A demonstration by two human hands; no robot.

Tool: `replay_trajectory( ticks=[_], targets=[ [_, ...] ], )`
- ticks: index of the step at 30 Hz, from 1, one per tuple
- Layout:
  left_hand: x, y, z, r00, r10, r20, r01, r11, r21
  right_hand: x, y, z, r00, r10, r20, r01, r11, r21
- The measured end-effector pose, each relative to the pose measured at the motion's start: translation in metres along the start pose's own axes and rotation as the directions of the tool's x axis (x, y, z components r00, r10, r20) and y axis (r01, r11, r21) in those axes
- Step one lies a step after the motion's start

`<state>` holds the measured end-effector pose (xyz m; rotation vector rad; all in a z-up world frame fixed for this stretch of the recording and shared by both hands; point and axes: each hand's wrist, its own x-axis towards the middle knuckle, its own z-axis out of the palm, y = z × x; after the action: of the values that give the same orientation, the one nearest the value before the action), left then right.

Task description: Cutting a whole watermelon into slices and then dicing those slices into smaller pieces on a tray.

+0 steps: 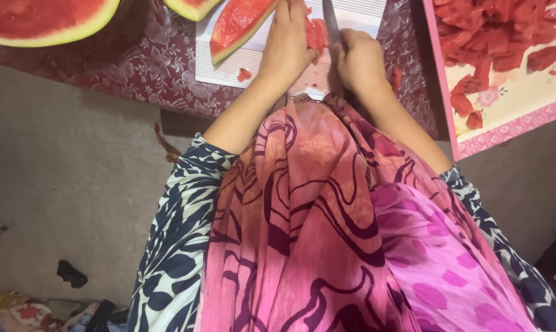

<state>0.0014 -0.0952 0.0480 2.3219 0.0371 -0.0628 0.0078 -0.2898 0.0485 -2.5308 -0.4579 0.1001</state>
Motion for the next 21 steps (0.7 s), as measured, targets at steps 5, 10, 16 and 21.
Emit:
replay_trajectory(
  ticks=[5,10,16,21],
  targets=[
    [0.002,-0.017,0.017,1.0,-0.018,-0.022,0.016,0.996,-0.083,0.008,-0.015,0.01,0.985,0.144,0.091,-0.161,0.962,0.222],
    [-0.004,-0.023,0.024,0.993,-0.018,-0.116,-0.003,0.985,-0.173,0.008,0.01,0.042,0.965,0.204,0.163,-0.257,0.856,0.449],
    [-0.005,-0.031,0.027,0.993,-0.069,-0.091,0.039,0.954,-0.297,0.009,-0.005,0.04,0.885,0.304,0.353,-0.45,0.36,0.817],
    [-0.003,-0.009,0.0,0.987,0.042,-0.156,-0.091,0.943,-0.321,0.009,-0.022,0.019,0.9,0.322,0.294,-0.398,0.333,0.855]
  ],
)
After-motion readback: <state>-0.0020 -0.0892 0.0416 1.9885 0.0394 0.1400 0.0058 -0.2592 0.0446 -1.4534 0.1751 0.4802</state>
